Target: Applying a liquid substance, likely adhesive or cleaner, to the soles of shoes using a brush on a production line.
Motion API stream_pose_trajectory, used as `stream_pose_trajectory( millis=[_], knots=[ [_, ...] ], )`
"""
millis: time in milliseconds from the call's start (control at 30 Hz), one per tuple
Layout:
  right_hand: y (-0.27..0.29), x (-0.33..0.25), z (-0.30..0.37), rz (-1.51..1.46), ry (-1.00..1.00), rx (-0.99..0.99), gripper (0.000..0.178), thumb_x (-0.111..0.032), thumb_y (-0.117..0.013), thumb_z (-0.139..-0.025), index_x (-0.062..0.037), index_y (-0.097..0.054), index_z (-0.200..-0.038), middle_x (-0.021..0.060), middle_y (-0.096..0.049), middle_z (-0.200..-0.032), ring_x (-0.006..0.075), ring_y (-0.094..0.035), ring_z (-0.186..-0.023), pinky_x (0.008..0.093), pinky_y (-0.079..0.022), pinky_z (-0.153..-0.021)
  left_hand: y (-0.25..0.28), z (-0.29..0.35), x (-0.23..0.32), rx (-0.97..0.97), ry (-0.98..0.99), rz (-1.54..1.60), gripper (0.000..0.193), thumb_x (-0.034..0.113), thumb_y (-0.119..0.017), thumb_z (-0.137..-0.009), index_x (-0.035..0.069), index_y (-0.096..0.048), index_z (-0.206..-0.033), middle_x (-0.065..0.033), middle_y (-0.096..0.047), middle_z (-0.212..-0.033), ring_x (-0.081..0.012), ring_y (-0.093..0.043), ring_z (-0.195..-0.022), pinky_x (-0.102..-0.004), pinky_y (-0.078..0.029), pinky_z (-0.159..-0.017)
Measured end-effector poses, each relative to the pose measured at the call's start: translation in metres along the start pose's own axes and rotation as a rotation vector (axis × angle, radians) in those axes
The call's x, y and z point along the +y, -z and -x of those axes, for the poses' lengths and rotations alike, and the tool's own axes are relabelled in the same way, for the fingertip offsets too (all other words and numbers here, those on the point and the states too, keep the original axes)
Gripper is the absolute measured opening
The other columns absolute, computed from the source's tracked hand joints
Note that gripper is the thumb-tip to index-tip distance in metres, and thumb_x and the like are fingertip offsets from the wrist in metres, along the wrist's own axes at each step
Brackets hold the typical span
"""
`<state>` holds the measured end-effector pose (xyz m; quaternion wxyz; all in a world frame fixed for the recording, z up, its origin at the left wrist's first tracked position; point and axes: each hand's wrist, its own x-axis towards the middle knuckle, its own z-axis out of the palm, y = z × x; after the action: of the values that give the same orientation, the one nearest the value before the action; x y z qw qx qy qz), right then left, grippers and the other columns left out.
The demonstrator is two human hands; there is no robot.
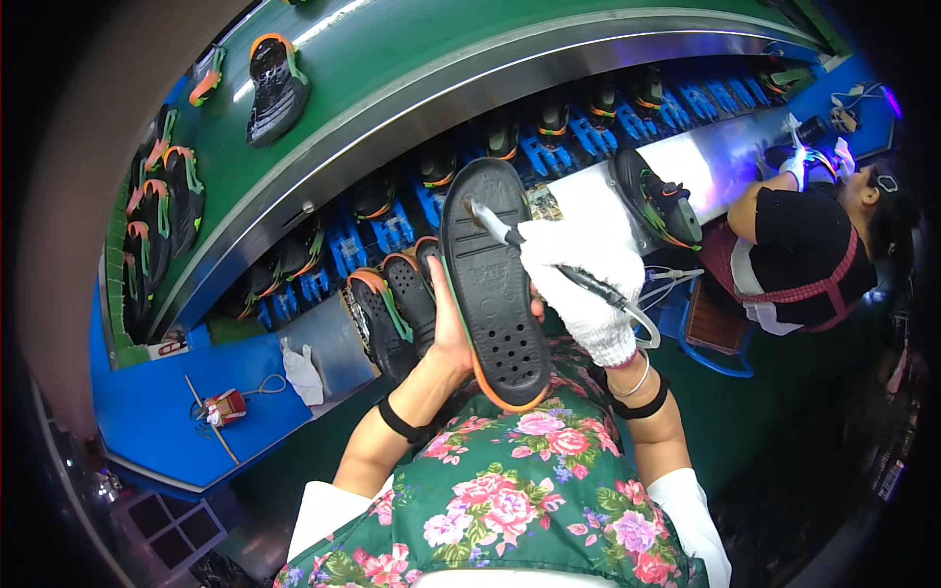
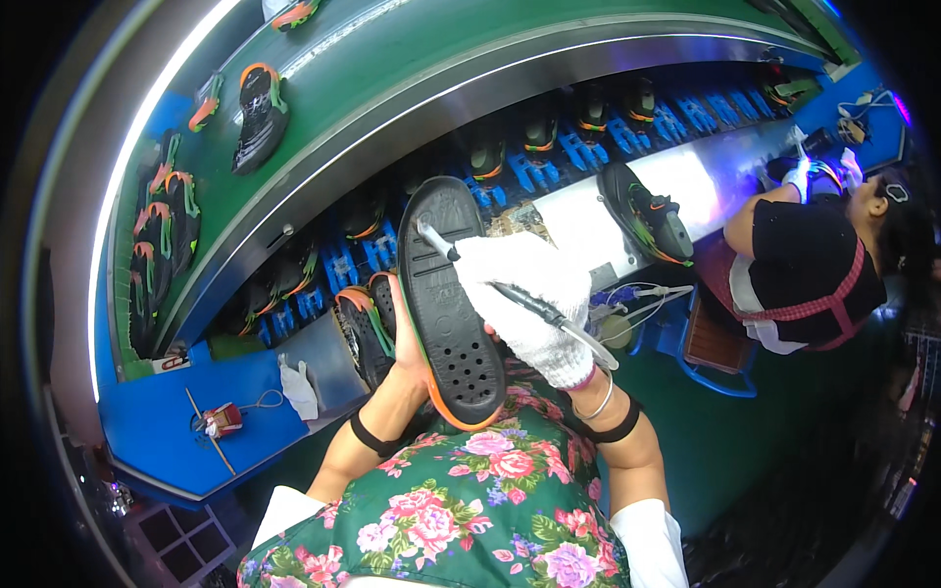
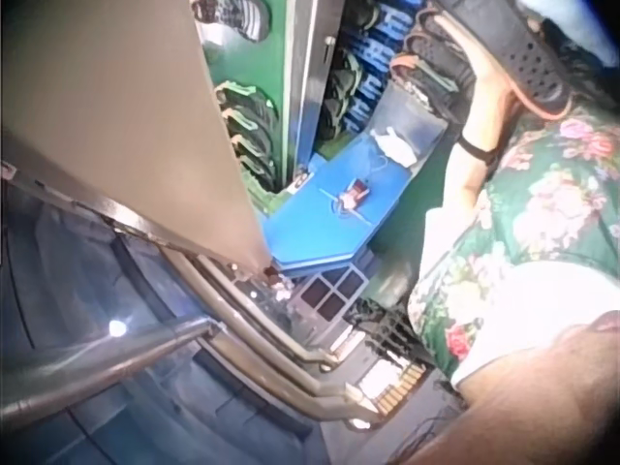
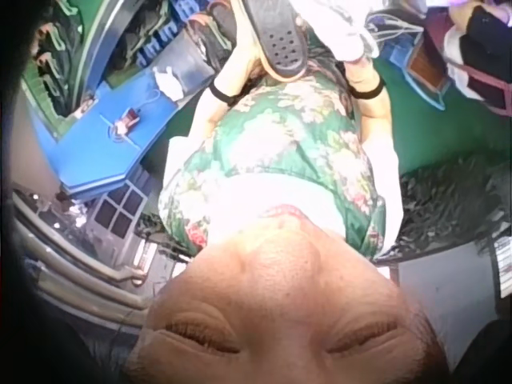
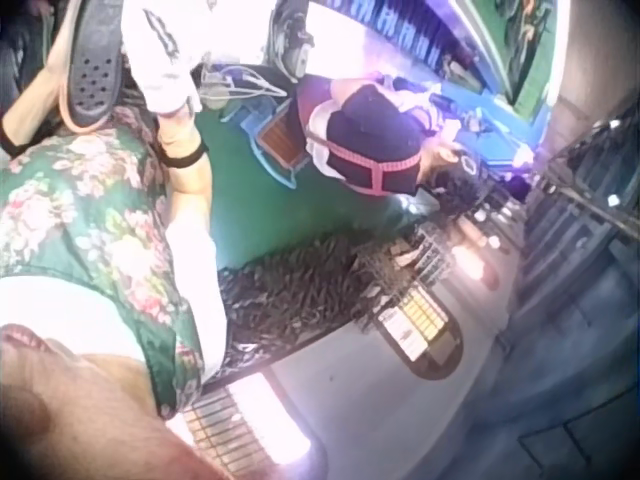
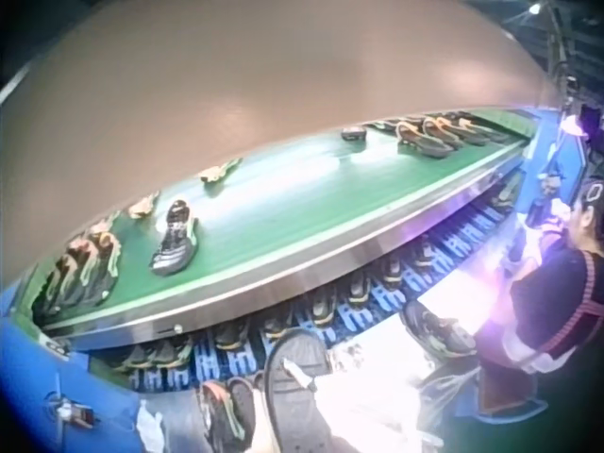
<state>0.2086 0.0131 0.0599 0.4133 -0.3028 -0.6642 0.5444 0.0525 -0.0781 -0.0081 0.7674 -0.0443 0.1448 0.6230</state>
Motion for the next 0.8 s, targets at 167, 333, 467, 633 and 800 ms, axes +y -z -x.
stream_pose_trajectory(
  millis=[167,333,467,633,800],
  knots=[
    [0.0,-0.01,-0.021,0.473,0.598,0.007,0.031,0.001,-0.074,-0.08,-0.0015,-0.076,-0.111,0.0156,-0.076,-0.11,0.0313,-0.073,-0.099,0.0388,-0.057,-0.088,0.002,0.005,-0.008,-0.024,-0.099,0.194,0.106,0.093,-0.025,-0.088,0.009,-0.054,-0.144,-0.0123,-0.066,-0.13,-0.031,-0.067,-0.112,-0.0456,-0.054,-0.099],
    [0.002,-0.01,-0.016,0.538,0.508,-0.093,0.042,-0.002,-0.067,-0.088,-0.0009,-0.068,-0.129,0.0155,-0.068,-0.132,0.0299,-0.065,-0.121,0.0394,-0.051,-0.102,-0.016,-0.006,-0.031,0.219,-0.352,-0.466,0.097,0.085,-0.024,-0.096,0.011,-0.041,-0.156,-0.0067,-0.053,-0.149,-0.0248,-0.053,-0.133,-0.0401,-0.04,-0.115],
    [0.001,0.021,0.012,0.424,0.4,-0.229,0.045,-0.009,-0.067,-0.089,-0.0018,-0.065,-0.133,0.0151,-0.066,-0.132,0.0334,-0.064,-0.122,0.0469,-0.047,-0.109,-0.013,-0.016,-0.033,0.304,-0.316,-0.558,0.104,0.09,-0.021,-0.092,0.006,-0.046,-0.15,-0.0088,-0.056,-0.145,-0.0258,-0.056,-0.13,-0.042,-0.042,-0.114],
    [0.016,-0.008,-0.013,0.311,0.567,-0.007,0.03,-0.008,-0.07,-0.086,-0.0025,-0.076,-0.115,0.016,-0.075,-0.115,0.0354,-0.072,-0.104,0.0464,-0.055,-0.096,0.006,-0.022,-0.032,0.204,-0.364,-0.34,0.096,0.086,-0.024,-0.095,0.013,-0.043,-0.155,-0.008,-0.053,-0.15,-0.0269,-0.051,-0.136,-0.0446,-0.036,-0.119],
    [0.007,0.011,-0.002,0.053,0.319,-0.099,0.032,-0.004,-0.07,-0.088,-0.003,-0.074,-0.12,0.015,-0.073,-0.124,0.0304,-0.07,-0.115,0.0416,-0.053,-0.101,0.011,-0.03,-0.026,0.277,-0.356,-0.482,0.092,0.084,-0.025,-0.097,0.012,-0.047,-0.15,-0.0077,-0.055,-0.146,-0.0255,-0.053,-0.133,-0.0426,-0.038,-0.117]
  ],
)
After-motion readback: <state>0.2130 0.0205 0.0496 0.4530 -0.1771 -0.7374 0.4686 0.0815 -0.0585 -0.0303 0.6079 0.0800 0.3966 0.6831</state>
